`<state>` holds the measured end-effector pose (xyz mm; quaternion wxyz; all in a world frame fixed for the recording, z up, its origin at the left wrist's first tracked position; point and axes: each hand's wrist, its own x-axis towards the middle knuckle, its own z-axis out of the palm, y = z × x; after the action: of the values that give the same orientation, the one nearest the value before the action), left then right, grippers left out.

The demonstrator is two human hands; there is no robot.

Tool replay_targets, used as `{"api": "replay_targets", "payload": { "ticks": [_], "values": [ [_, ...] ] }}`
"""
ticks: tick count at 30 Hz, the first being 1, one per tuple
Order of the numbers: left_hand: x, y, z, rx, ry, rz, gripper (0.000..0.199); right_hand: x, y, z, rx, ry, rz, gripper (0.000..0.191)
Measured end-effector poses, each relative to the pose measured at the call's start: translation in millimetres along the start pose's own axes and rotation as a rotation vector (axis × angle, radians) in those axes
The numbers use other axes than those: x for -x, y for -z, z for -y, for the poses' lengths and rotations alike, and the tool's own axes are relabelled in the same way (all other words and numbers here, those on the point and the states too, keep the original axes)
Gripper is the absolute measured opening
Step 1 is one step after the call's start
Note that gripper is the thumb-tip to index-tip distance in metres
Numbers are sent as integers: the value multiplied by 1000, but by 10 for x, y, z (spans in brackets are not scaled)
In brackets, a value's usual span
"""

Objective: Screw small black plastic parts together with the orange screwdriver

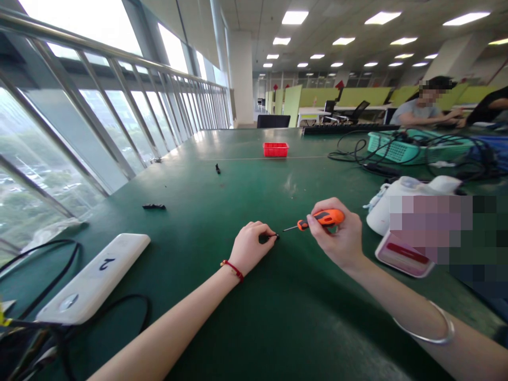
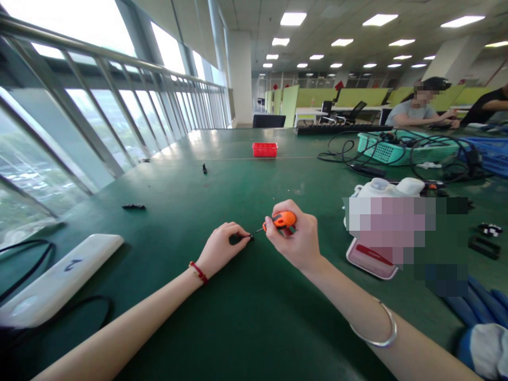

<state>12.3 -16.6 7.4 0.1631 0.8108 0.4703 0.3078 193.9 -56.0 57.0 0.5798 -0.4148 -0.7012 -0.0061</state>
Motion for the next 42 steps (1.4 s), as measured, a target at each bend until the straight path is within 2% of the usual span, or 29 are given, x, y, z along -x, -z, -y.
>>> {"api": "replay_targets", "payload": {
  "ticks": [4,14,21,28,33,37,42],
  "values": [
    [-18,-6,8,26,13,17,11,8,-19,-8,-21,-41,68,12],
    [-35,-13,-9,39,59,72,6,43,-68,-64,-31,-137,124,12],
    [-4,1,-25,12,84,63,8,38,-56,-62,-39,-140,40,13],
    [-13,36,14,25,68,100,9,59,-78,-90,-63,-163,80,13],
    [4,42,46,34,36,61,21,40,-60,-96,-52,-142,28,12],
    [13,43,28,-45,49,-2,10,47,-58,-90,-49,-127,27,12],
    [11,45,7,-76,66,21,8,63,-74,-93,-54,-141,60,13]
  ]
}}
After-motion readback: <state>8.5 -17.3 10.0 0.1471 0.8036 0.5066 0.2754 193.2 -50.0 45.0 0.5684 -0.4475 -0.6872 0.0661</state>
